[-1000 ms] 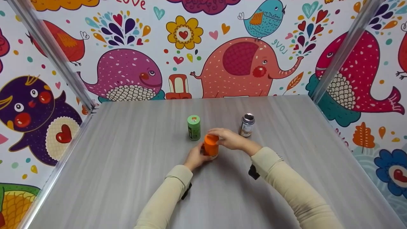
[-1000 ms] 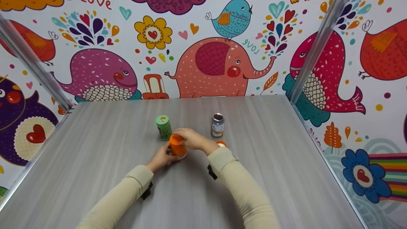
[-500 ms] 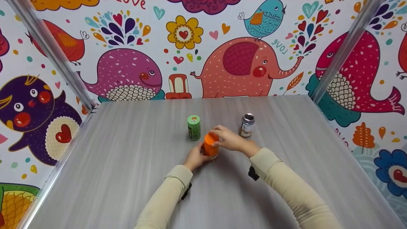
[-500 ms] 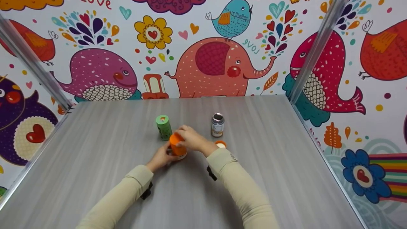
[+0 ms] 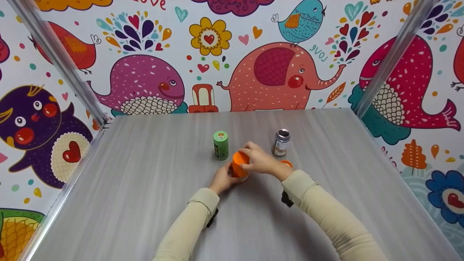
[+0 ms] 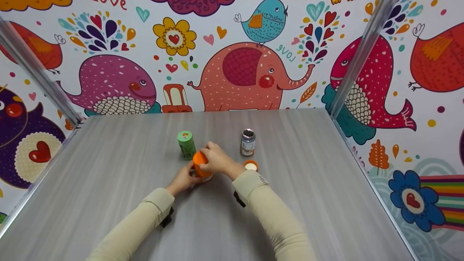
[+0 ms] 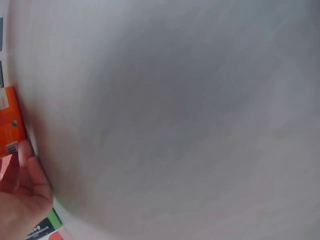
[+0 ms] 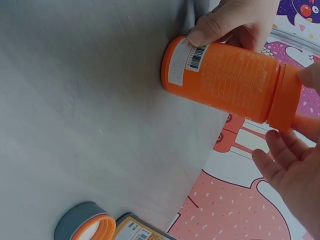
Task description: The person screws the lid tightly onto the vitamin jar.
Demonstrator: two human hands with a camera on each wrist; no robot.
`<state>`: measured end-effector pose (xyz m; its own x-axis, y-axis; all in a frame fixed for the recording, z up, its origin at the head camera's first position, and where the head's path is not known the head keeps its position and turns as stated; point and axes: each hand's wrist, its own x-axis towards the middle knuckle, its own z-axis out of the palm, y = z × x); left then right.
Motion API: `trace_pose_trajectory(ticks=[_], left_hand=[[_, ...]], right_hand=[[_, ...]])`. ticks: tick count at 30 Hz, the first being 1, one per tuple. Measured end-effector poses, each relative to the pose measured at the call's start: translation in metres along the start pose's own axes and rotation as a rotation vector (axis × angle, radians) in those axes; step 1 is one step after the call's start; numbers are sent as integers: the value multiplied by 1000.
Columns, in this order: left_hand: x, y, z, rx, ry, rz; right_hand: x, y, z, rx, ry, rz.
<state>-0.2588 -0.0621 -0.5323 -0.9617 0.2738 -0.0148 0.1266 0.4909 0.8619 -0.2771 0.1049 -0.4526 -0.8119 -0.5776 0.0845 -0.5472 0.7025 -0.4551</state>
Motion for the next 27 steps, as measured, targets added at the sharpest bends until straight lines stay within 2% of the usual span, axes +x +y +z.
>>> trace_pose_trajectory(ticks=[10,18,27], left_hand=[[-2,3,-1,9,5,26],[-2,4,0,-6,0,46],[-1,4,1,9,-8,61]], right_hand=[[3,-2,7,9,46,90],[3,-4,9,47,74,114],[1,-4,12,59,127,102]])
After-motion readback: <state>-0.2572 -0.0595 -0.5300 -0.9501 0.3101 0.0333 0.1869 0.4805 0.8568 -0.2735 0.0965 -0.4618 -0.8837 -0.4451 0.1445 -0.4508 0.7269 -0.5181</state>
